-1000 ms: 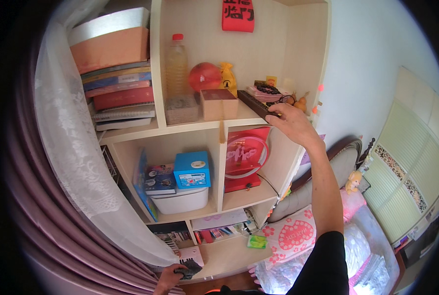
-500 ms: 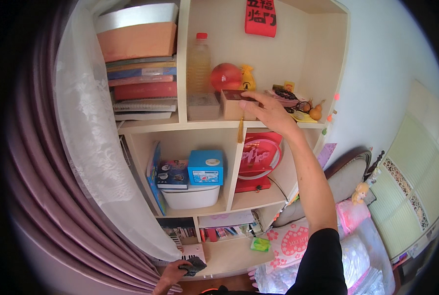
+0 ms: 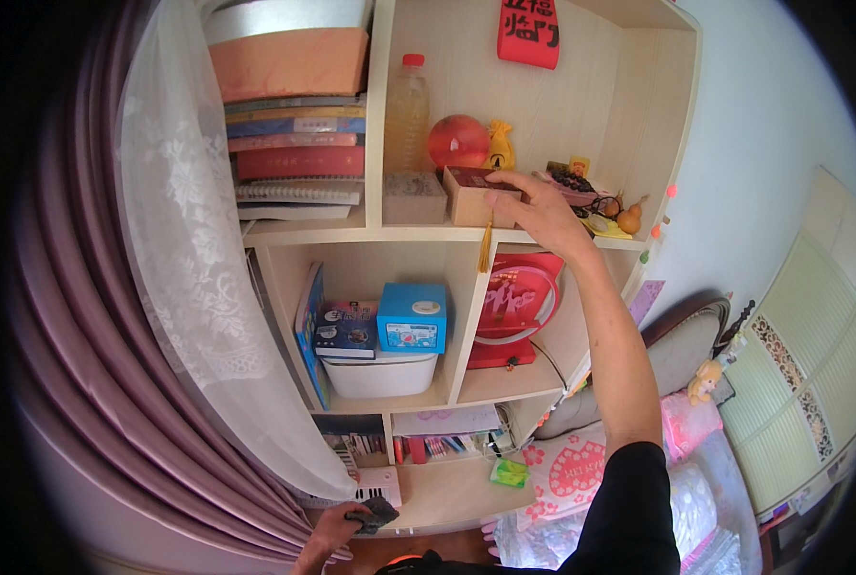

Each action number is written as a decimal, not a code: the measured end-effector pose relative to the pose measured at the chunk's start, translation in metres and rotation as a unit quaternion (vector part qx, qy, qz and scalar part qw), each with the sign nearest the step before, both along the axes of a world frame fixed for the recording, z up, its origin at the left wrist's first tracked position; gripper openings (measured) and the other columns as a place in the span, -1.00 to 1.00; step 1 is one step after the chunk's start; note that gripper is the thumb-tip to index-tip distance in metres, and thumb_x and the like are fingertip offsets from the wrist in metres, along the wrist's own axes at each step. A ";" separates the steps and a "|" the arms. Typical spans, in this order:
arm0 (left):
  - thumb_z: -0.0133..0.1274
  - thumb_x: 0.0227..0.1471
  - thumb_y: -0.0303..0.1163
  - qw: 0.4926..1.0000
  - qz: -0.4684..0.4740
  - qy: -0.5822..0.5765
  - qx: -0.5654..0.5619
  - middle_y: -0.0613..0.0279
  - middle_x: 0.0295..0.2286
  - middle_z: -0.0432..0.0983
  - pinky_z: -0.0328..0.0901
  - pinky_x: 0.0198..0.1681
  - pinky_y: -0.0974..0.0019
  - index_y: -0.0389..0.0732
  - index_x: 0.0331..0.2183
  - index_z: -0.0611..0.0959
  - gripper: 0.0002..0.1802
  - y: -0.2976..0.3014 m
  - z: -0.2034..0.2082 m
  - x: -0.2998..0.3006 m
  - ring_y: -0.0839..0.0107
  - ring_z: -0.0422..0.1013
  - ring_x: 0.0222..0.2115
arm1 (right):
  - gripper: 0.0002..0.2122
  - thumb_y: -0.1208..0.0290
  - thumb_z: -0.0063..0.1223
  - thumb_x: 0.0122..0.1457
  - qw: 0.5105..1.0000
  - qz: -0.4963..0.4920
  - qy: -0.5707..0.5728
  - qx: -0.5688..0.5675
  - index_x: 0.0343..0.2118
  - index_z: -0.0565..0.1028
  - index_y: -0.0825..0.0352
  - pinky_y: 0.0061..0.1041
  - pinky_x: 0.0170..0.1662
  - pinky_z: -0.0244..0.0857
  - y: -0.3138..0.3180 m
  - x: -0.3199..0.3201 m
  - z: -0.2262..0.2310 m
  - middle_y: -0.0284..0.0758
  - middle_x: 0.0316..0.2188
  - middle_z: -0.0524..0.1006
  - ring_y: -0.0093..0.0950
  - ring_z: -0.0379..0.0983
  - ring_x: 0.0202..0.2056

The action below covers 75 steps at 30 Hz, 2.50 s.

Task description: The person wipes a shelf with a cloth, then rearranges items including a red spherical object, a yellow packet, and a small box. They adjust a white lace curtain and a pink curtain, then remove a storage box from the shelf, place it on the floor, and return it to the shelf.

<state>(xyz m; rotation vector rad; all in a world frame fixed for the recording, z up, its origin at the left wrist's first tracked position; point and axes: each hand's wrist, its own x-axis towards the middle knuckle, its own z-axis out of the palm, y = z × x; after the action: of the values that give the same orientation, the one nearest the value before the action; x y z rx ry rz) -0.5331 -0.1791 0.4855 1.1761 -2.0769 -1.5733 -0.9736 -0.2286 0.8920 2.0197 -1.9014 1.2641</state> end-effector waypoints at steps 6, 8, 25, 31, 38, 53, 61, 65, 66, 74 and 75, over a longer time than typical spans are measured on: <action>0.06 -0.18 -0.56 1.000 -0.007 -0.003 0.002 0.13 -0.36 0.61 0.38 -0.18 0.36 -0.19 -0.20 0.69 -0.61 -0.002 -0.013 -0.005 0.39 0.52 -0.32 | -0.50 0.06 0.12 0.19 1.000 0.016 -0.020 -0.016 0.06 0.49 0.34 -0.47 -0.03 0.32 0.000 0.006 -0.003 -0.16 -0.12 0.57 -0.41 0.47 -0.14; 0.07 -0.19 -0.57 1.000 -0.012 -0.013 0.011 0.12 -0.35 0.61 0.37 -0.15 0.35 -0.18 -0.20 0.69 -0.60 -0.003 -0.015 -0.006 0.39 0.53 -0.29 | -0.50 0.07 0.12 0.19 0.999 0.014 -0.025 -0.019 0.06 0.48 0.36 -0.46 -0.03 0.32 0.001 0.006 -0.005 -0.17 -0.13 0.57 -0.41 0.47 -0.14; 0.09 -0.09 -0.26 0.993 0.015 -0.064 -0.099 -0.06 -0.22 0.61 0.41 -0.13 0.02 -0.25 -0.06 0.62 -0.49 -0.013 -0.100 0.050 0.06 0.52 -0.23 | -0.76 0.35 -0.06 0.34 0.847 -0.175 -0.316 -0.390 -0.11 0.52 0.41 -0.66 -0.43 0.25 0.109 -0.075 -0.086 -0.37 -0.50 0.49 -0.65 0.37 -0.53; 0.10 -0.13 -0.42 0.996 0.069 0.016 0.047 0.02 -0.28 0.62 0.41 -0.12 0.17 -0.29 -0.07 0.63 -0.52 -0.007 -0.057 0.037 0.21 0.53 -0.21 | -0.65 0.24 0.12 0.25 0.907 -0.166 -0.251 -0.295 0.03 0.46 0.29 -0.59 -0.35 0.32 0.092 -0.067 -0.103 -0.35 -0.32 0.49 -0.62 0.42 -0.43; 0.00 -0.08 -0.66 0.998 -0.029 0.054 0.026 0.18 -0.26 0.58 0.41 -0.14 0.34 -0.28 -0.06 0.61 -0.54 -0.020 -0.079 0.015 0.40 0.50 -0.23 | -0.54 0.18 0.23 0.14 0.938 -0.218 -0.094 -0.252 0.04 0.45 0.32 -0.42 -0.19 0.36 0.065 -0.036 -0.082 -0.18 -0.16 0.47 -0.35 0.47 -0.29; -0.02 -0.10 -0.74 0.997 -0.042 0.045 -0.036 0.07 -0.24 0.56 0.49 -0.14 0.25 -0.35 -0.08 0.59 -0.54 -0.020 -0.074 0.026 0.28 0.52 -0.18 | -0.69 0.30 0.22 0.15 0.919 -0.219 -0.036 -0.326 -0.13 0.52 0.39 -0.45 -0.24 0.36 0.075 -0.017 -0.077 -0.21 -0.25 0.53 -0.37 0.47 -0.36; 0.01 -0.06 -0.67 0.965 -0.039 0.256 -0.050 0.09 -0.18 0.56 0.41 -0.06 0.24 -0.32 -0.08 0.58 -0.58 -0.019 0.097 -0.014 0.27 0.51 -0.14 | -0.90 0.56 0.28 0.00 0.911 0.034 0.202 -0.358 -0.40 0.59 0.33 -0.41 -0.48 0.36 0.094 0.095 -0.051 -0.28 -0.55 0.52 -0.34 0.49 -0.54; 0.03 -0.14 -0.71 0.952 -0.062 0.265 -0.141 0.03 -0.14 0.54 0.32 0.03 0.25 -0.27 -0.15 0.65 -0.58 -0.019 0.170 -0.024 0.21 0.47 -0.08 | -0.91 0.56 0.26 0.04 0.926 0.104 0.144 -0.332 -0.39 0.56 0.37 -0.49 -0.51 0.31 0.073 0.125 -0.003 -0.28 -0.56 0.52 -0.40 0.46 -0.56; 0.04 -0.19 -0.73 0.954 -0.066 0.246 -0.161 0.00 -0.12 0.53 0.28 0.06 0.25 -0.25 -0.19 0.68 -0.57 -0.019 0.182 -0.021 0.18 0.46 -0.05 | -0.91 0.56 0.25 0.05 0.930 0.122 0.119 -0.325 -0.38 0.56 0.38 -0.51 -0.51 0.31 0.063 0.131 0.008 -0.28 -0.56 0.52 -0.41 0.46 -0.56; 0.05 -0.17 -0.76 0.928 -0.043 0.271 -0.252 0.06 -0.19 0.53 0.30 0.04 0.27 -0.28 -0.14 0.65 -0.54 -0.016 0.248 0.009 0.20 0.44 -0.06 | -0.80 0.33 0.09 0.24 0.956 0.227 0.061 -0.174 -0.27 0.55 0.40 -0.38 -0.31 0.37 -0.001 0.205 0.058 -0.19 -0.43 0.57 -0.29 0.53 -0.41; 0.05 -0.16 -0.75 0.930 -0.042 0.274 -0.242 0.06 -0.20 0.54 0.30 0.03 0.27 -0.29 -0.13 0.65 -0.55 -0.015 0.255 0.013 0.21 0.45 -0.09 | -0.78 0.32 0.08 0.24 0.955 0.247 0.039 -0.162 -0.25 0.54 0.40 -0.33 -0.27 0.37 -0.014 0.216 0.063 -0.16 -0.40 0.58 -0.24 0.53 -0.37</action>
<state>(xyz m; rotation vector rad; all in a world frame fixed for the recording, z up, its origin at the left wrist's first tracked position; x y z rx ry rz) -0.5205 -0.1942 0.7408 0.4171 -1.9679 -1.1360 -0.7574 -0.2427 0.9546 2.3846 -1.0876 1.4478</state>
